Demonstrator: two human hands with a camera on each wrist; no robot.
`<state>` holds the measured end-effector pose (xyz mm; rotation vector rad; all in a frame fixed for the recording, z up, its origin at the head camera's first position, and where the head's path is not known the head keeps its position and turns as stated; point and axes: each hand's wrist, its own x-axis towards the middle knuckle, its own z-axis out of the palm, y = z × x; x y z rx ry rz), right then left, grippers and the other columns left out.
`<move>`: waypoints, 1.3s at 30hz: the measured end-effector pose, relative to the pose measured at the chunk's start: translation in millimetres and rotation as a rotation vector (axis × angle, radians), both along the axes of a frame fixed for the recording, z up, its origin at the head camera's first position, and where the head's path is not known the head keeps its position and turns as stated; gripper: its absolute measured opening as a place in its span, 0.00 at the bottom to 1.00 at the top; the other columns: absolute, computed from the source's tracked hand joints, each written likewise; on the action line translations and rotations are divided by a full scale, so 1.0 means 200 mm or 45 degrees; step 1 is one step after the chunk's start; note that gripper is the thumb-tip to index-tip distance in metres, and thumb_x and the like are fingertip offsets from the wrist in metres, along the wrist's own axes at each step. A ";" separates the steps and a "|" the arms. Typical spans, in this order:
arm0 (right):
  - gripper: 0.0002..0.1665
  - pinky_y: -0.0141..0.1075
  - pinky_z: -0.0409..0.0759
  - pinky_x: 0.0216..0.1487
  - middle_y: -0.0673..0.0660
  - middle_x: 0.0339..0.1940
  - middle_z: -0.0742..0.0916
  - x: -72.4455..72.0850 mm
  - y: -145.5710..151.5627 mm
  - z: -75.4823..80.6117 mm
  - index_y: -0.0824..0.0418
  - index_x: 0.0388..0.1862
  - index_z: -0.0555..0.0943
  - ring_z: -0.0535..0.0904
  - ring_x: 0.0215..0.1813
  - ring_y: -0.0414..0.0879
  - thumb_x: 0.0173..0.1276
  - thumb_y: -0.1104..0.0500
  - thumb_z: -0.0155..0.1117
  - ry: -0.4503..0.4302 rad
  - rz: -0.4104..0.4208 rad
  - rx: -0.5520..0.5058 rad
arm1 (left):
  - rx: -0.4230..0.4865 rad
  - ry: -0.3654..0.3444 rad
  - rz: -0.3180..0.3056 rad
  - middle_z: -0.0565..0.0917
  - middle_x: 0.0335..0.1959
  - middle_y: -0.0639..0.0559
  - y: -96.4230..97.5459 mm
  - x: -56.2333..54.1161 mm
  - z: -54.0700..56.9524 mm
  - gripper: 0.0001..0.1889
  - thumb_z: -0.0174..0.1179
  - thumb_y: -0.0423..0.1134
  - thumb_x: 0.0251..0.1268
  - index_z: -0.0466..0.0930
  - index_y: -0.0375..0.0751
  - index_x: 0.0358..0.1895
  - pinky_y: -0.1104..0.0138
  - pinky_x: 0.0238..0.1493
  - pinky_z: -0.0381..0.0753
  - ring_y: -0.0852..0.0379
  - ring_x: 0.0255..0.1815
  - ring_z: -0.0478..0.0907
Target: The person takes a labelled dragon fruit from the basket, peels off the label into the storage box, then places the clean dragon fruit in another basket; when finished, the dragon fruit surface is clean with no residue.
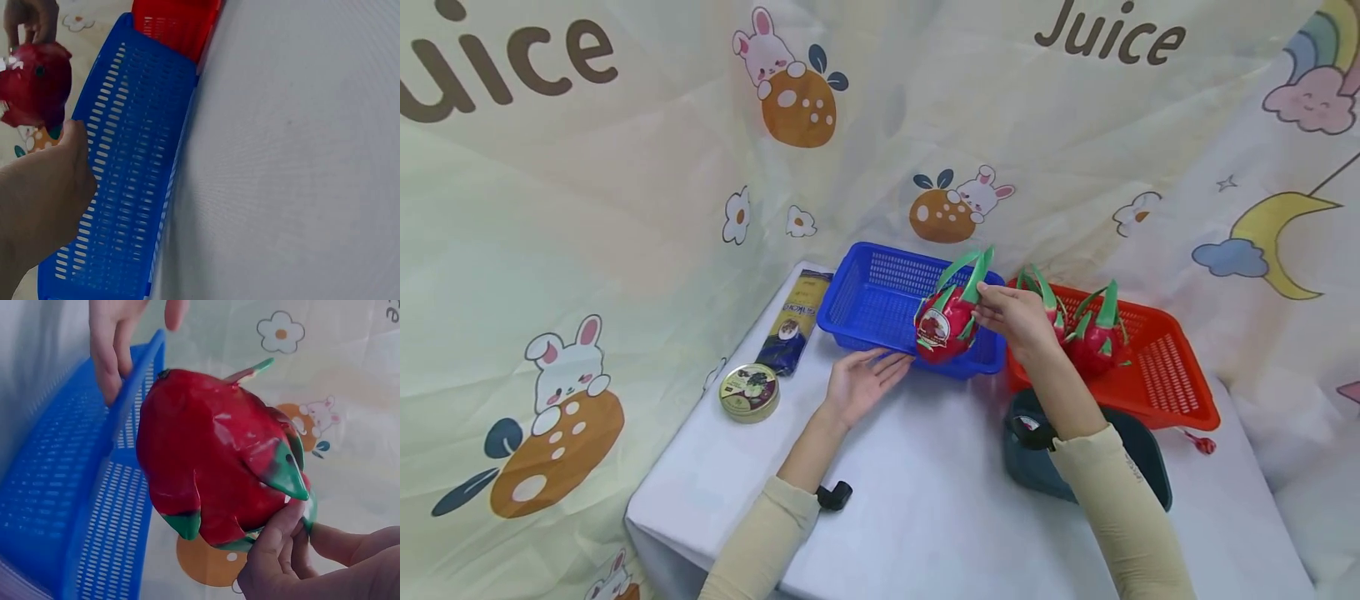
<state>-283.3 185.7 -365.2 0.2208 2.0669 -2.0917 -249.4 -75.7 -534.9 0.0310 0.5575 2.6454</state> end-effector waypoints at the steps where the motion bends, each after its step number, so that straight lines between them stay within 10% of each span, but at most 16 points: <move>1: 0.27 0.31 0.87 0.51 0.49 0.39 0.89 0.02 0.01 -0.01 0.69 0.64 0.79 0.86 0.42 0.42 0.77 0.51 0.65 0.001 0.020 -0.016 | -0.001 0.001 -0.001 0.54 0.80 0.25 0.00 0.00 0.00 0.20 0.36 0.37 0.82 0.55 0.30 0.69 0.51 0.81 0.60 0.31 0.81 0.56; 18: 0.13 0.32 0.85 0.49 0.51 0.38 0.88 0.30 0.13 -0.28 0.58 0.47 0.89 0.80 0.41 0.44 0.78 0.51 0.65 -0.080 0.208 -0.137 | 0.085 0.022 -0.036 0.43 0.83 0.28 -0.05 -0.01 0.00 0.28 0.31 0.38 0.85 0.39 0.33 0.79 0.53 0.83 0.54 0.32 0.83 0.49; 28: 0.20 0.33 0.84 0.49 0.52 0.40 0.88 0.41 0.18 -0.50 0.70 0.59 0.84 0.79 0.42 0.45 0.84 0.56 0.56 -0.120 0.328 -0.176 | 0.070 0.001 -0.030 0.49 0.81 0.27 -0.04 0.00 -0.02 0.16 0.36 0.38 0.83 0.52 0.36 0.65 0.52 0.81 0.61 0.30 0.82 0.54; 39: 0.18 0.33 0.81 0.49 0.50 0.39 0.89 0.45 0.19 -0.65 0.59 0.47 0.90 0.80 0.41 0.43 0.85 0.61 0.51 -0.161 0.394 -0.288 | 0.064 0.002 -0.039 0.47 0.81 0.26 0.00 0.01 -0.02 0.17 0.39 0.38 0.82 0.52 0.35 0.65 0.52 0.80 0.63 0.30 0.83 0.50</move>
